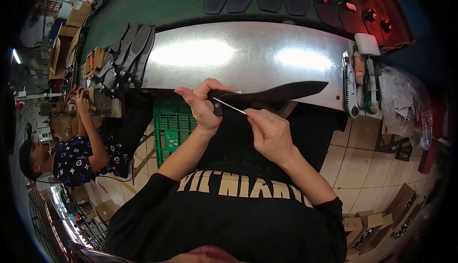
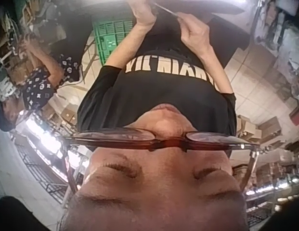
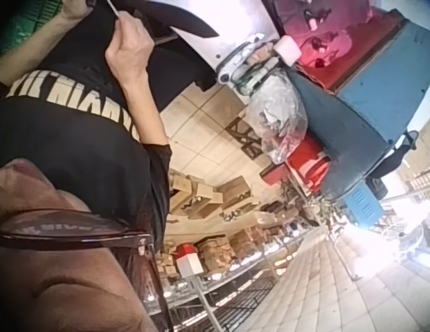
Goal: The recorder is assembling or finishing shoe components at a workbench, involving writing on a card and trimming edges with a sharp tool.
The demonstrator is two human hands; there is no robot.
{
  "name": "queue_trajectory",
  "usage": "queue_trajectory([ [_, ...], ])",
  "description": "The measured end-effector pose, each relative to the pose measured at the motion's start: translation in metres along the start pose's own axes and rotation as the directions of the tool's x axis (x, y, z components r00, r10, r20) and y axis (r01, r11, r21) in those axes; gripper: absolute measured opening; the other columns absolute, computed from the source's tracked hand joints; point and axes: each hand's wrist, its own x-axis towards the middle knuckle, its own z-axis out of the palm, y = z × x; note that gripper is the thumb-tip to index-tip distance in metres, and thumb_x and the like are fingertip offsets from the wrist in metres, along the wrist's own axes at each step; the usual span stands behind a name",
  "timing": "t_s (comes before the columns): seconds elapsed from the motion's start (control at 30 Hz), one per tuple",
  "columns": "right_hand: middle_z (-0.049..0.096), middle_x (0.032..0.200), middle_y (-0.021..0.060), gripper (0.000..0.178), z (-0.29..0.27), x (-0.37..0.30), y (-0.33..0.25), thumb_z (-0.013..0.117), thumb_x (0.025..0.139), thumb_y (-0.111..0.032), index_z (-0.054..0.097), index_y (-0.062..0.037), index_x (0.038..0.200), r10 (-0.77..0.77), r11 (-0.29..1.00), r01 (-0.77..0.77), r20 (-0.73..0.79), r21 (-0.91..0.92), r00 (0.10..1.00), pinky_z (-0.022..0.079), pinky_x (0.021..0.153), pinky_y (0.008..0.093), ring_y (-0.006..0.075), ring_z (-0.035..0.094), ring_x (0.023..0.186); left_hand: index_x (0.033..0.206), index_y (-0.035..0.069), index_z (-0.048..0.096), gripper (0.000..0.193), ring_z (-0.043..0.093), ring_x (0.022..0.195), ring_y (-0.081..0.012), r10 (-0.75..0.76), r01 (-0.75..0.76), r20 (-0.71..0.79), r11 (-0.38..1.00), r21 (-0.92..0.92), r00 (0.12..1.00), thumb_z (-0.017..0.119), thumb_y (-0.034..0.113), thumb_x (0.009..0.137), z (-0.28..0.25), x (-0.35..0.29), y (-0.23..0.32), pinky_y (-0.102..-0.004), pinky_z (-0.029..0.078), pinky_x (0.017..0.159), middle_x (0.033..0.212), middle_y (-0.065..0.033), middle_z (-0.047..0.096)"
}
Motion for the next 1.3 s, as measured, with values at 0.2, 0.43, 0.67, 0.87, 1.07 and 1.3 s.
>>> queue_trajectory([
  [0.2,0.062,0.077,0.0137,0.021,0.003,-0.009,-0.023,0.064,0.079,0.004,0.064,-0.0012,0.099,-0.117,0.993,0.112,0.156,0.039,0.981,0.052,0.060,0.0343,0.0290,0.064,0.068,0.075,0.002,0.060,0.091,0.059,0.065,-0.0162,-0.257,0.230,-0.053,0.924,-0.304,0.965,0.013,0.078,0.089,-0.008,0.016,-0.012,-0.0239,0.046,0.066,0.071,-0.0072,0.064],
  [0.43,0.061,0.077,0.0134,0.009,-0.013,0.010,-0.006,0.061,0.086,0.002,0.063,-0.0004,0.095,0.069,0.996,-0.072,-0.053,-0.056,0.996,0.048,0.054,0.0331,0.0277,0.062,0.062,0.090,0.011,0.058,0.051,0.060,0.075,-0.0219,-0.680,0.586,0.334,0.175,-0.791,0.653,0.053,0.062,0.090,0.010,0.007,-0.010,-0.0354,0.049,0.070,0.079,-0.0041,0.061],
  [0.67,0.062,0.077,0.0154,0.006,0.008,-0.002,-0.005,0.060,0.087,-0.002,0.059,-0.0024,0.093,0.143,0.987,-0.144,-0.011,-0.073,0.990,0.049,0.058,0.0407,0.0345,0.062,0.068,0.082,0.010,0.055,0.066,0.059,0.069,-0.0212,-0.719,0.568,0.203,0.310,-0.763,0.664,0.035,0.072,0.091,0.025,0.012,-0.003,-0.0311,0.049,0.065,0.076,-0.0061,0.060],
  [0.87,0.060,0.078,0.0156,0.004,0.010,-0.004,-0.011,0.059,0.087,-0.001,0.056,-0.0018,0.089,0.111,0.994,-0.111,0.007,-0.017,0.994,0.049,0.058,0.0415,0.0362,0.061,0.068,0.084,0.009,0.054,0.067,0.057,0.058,-0.0223,-0.557,0.565,0.320,0.349,-0.748,0.766,0.034,0.073,0.090,0.018,0.014,-0.019,-0.0331,0.049,0.059,0.064,-0.0083,0.056],
  [1.07,0.059,0.076,0.0126,0.008,0.007,-0.005,-0.023,0.061,0.084,-0.001,0.058,-0.0039,0.091,-0.085,0.996,0.091,0.225,-0.014,0.971,0.050,0.058,0.0400,0.0329,0.062,0.067,0.093,0.007,0.054,0.068,0.057,0.058,-0.0209,-0.602,0.548,0.170,0.527,-0.650,0.780,0.032,0.071,0.092,0.009,0.023,-0.018,-0.0332,0.049,0.059,0.069,-0.0093,0.058],
  [1.3,0.066,0.083,0.0133,0.010,-0.026,0.020,-0.023,0.058,0.087,0.002,0.066,0.0018,0.093,0.108,0.994,-0.108,0.040,0.016,0.993,0.048,0.063,0.0275,0.0215,0.062,0.067,0.105,0.003,0.056,0.041,0.066,0.068,-0.0214,-0.365,0.318,0.000,0.813,-0.487,0.931,0.049,0.041,0.095,-0.074,0.067,0.019,-0.0315,0.053,0.058,0.085,-0.0116,0.065],
])
